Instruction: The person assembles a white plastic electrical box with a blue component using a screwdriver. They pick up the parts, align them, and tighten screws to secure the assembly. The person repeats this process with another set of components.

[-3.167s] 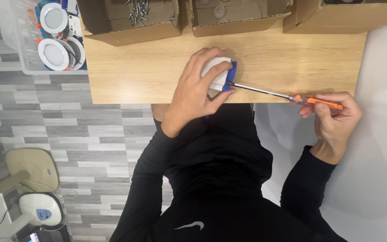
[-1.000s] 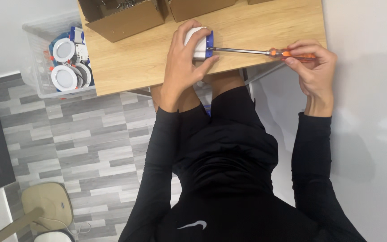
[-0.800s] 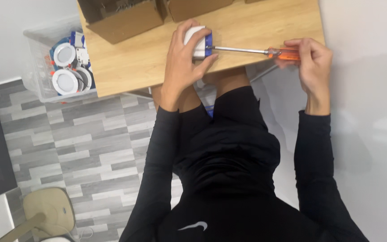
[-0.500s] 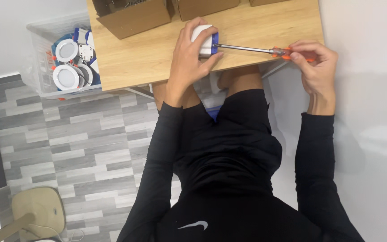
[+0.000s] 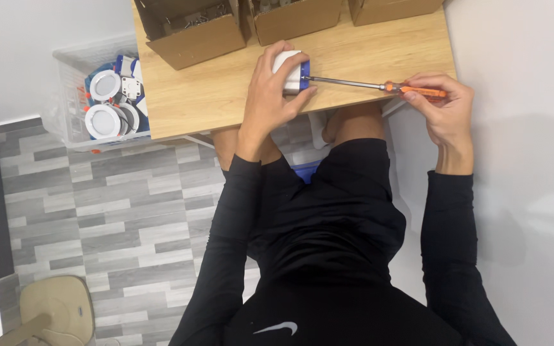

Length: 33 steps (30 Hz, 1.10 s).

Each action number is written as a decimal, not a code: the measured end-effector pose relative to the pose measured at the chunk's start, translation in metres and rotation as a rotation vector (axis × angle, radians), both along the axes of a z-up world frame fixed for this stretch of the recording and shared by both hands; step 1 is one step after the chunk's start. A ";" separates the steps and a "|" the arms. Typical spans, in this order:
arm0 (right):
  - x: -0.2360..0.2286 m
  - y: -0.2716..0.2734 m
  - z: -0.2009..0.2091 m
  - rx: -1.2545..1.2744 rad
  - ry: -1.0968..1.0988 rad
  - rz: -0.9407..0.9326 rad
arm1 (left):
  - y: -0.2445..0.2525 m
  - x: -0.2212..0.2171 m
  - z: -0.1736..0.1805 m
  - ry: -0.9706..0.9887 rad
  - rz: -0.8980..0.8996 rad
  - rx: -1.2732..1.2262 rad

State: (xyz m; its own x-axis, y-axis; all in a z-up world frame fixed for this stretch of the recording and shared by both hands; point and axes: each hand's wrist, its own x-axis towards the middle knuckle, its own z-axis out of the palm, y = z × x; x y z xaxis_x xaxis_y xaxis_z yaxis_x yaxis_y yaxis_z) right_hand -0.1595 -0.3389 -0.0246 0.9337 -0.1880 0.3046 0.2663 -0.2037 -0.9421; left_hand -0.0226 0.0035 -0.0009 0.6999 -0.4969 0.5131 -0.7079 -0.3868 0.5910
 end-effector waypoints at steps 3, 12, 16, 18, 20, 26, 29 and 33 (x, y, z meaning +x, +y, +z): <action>0.002 0.001 -0.001 -0.019 -0.060 0.021 | 0.000 0.000 -0.001 -0.013 0.007 -0.001; 0.002 0.006 0.008 0.028 0.088 -0.056 | -0.004 -0.001 0.003 0.010 0.009 0.021; 0.006 -0.008 0.000 -0.055 -0.017 -0.010 | -0.005 0.001 0.003 0.005 0.028 0.017; 0.006 -0.006 0.000 -0.057 -0.038 0.004 | -0.005 0.001 0.001 -0.004 0.038 0.020; 0.006 -0.003 0.008 -0.058 -0.053 0.016 | -0.007 0.002 0.001 -0.009 0.046 0.024; 0.009 0.006 0.020 -0.030 0.211 -0.111 | -0.008 0.005 0.000 -0.007 0.041 0.026; 0.009 -0.004 0.005 -0.006 0.112 -0.047 | -0.008 0.003 0.000 -0.009 0.062 0.002; 0.011 -0.018 -0.011 -0.055 -0.019 -0.003 | -0.009 0.007 -0.001 -0.024 0.062 0.000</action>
